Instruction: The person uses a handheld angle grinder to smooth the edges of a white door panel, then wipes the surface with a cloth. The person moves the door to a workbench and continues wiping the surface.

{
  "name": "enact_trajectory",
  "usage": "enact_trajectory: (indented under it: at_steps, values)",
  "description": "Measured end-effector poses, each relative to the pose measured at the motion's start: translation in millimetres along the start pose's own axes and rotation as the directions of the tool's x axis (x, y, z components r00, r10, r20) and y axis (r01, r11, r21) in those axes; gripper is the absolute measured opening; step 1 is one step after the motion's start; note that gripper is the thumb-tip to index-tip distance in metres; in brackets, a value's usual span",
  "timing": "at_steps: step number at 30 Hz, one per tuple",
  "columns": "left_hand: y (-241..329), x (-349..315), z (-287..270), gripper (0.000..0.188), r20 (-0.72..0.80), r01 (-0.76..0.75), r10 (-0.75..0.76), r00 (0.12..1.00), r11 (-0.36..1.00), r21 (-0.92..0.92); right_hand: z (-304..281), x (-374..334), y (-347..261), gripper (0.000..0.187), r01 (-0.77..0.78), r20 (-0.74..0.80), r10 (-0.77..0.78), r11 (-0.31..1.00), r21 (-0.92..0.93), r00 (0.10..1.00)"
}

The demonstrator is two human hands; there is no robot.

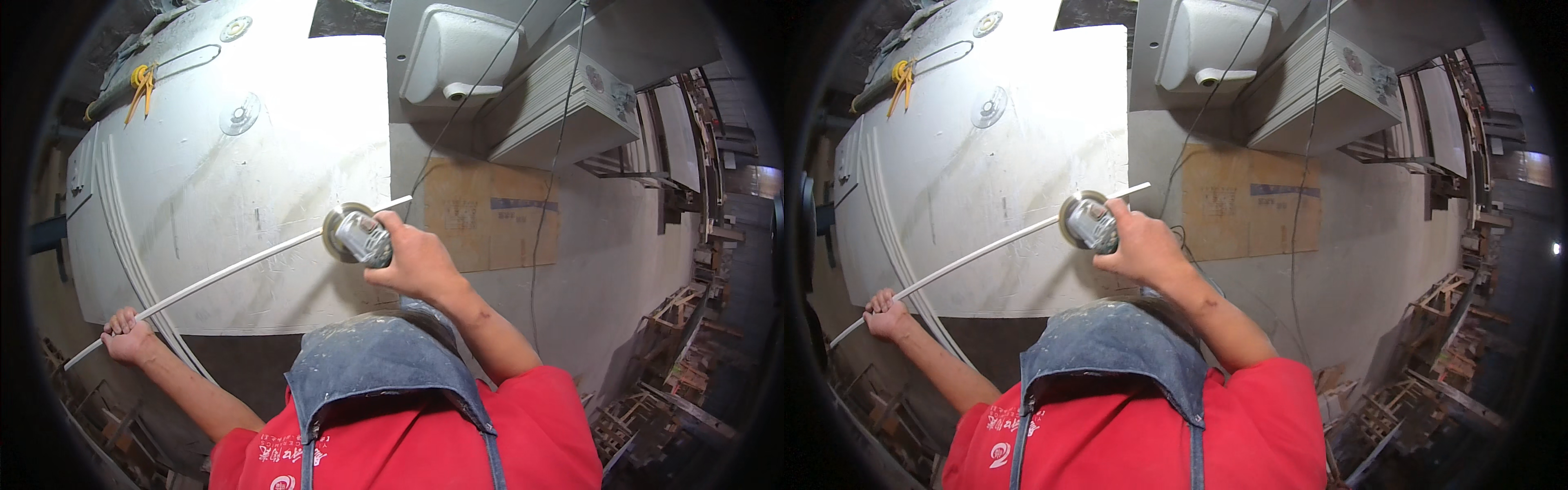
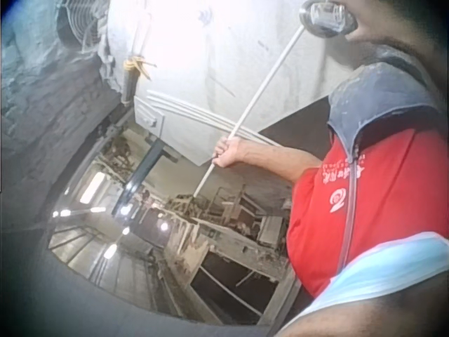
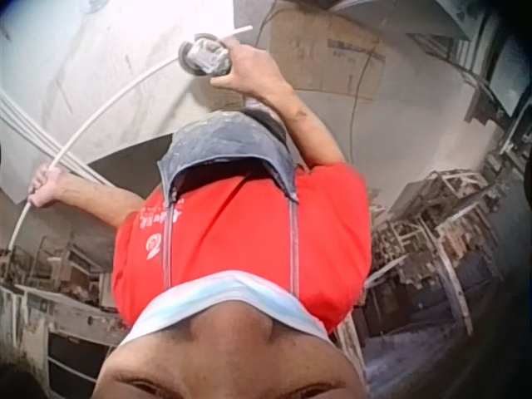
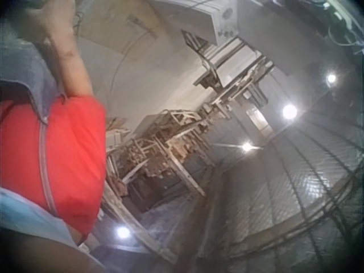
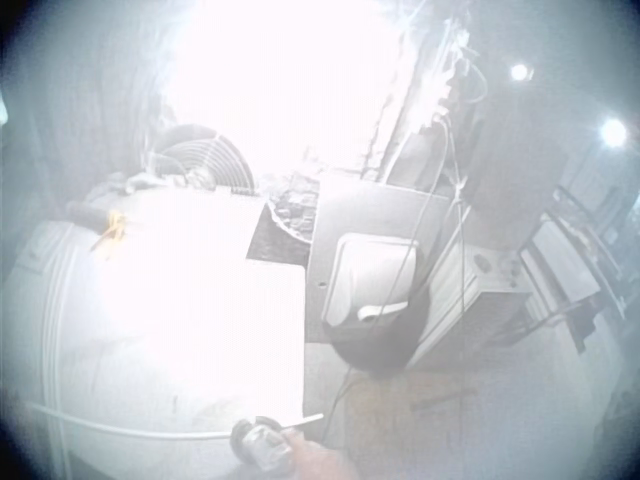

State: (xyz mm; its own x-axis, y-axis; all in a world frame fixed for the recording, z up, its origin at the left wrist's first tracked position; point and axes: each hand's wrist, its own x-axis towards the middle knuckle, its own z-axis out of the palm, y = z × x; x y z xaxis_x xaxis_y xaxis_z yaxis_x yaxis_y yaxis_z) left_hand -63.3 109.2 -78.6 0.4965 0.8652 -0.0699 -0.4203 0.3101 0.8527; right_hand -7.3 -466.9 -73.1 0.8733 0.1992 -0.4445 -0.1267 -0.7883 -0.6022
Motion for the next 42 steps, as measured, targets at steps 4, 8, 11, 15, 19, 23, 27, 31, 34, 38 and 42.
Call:
enact_trajectory:
  at_steps: [4, 8, 11, 15, 19, 23, 27, 31, 34, 38, 42]
  values:
    - [-8, 10, -15, 0.052, 0.036, 0.018, -0.017, 0.999, 0.999, -0.043, -12, 3, 28, 0.075, -0.1, -0.056, 0.099, 0.995, -0.012, 0.993]
    - [-13, 23, -28, 0.051, 0.052, 0.052, -0.049, 0.997, 0.997, -0.061, -28, 7, 43, 0.074, -0.204, -0.06, 0.203, 0.979, -0.025, 0.977]
    - [-20, 28, -29, 0.051, -0.004, 0.041, -0.041, 0.999, 0.998, -0.056, -30, 12, 58, 0.075, -0.218, -0.118, 0.214, 0.976, -0.022, 0.97]
    - [-26, 36, -38, 0.052, 0.012, 0.041, -0.04, 0.999, 0.996, -0.075, -32, 18, 73, 0.077, -0.239, -0.16, 0.231, 0.97, -0.035, 0.96]
    - [-33, 31, -31, 0.052, -0.042, 0.043, -0.045, 0.998, 0.998, -0.054, -34, 24, 84, 0.075, -0.239, -0.21, 0.222, 0.97, -0.055, 0.952]
    - [-39, 32, -33, 0.052, -0.053, 0.032, -0.034, 0.998, 0.999, -0.037, -39, 28, 87, 0.077, -0.263, -0.222, 0.248, 0.964, -0.041, 0.943]
    - [-46, 35, -35, 0.052, -0.039, 0.052, -0.054, 0.998, 0.997, -0.057, -43, 34, 95, 0.079, -0.289, -0.248, 0.274, 0.957, -0.029, 0.929]
    - [-50, 41, -37, 0.051, -0.049, 0.06, -0.063, 0.997, 0.997, -0.056, -46, 39, 105, 0.077, -0.286, -0.293, 0.268, 0.958, -0.017, 0.918]
    - [-53, 40, -35, 0.048, -0.065, 0.043, -0.046, 0.997, 0.998, -0.053, -47, 46, 109, 0.077, -0.304, -0.28, 0.288, 0.953, -0.012, 0.916]
    - [-57, 45, -60, 0.044, -0.065, 0.135, -0.143, 0.988, 0.984, -0.112, -31, 53, 131, 0.08, -0.393, -0.314, 0.398, 0.916, 0.08, 0.862]
    - [-50, 40, -76, 0.043, -0.361, 0.0, -0.074, 0.93, 0.979, -0.202, -22, 30, 168, 0.071, -0.255, -0.268, 0.5, 0.748, 0.612, 0.824]
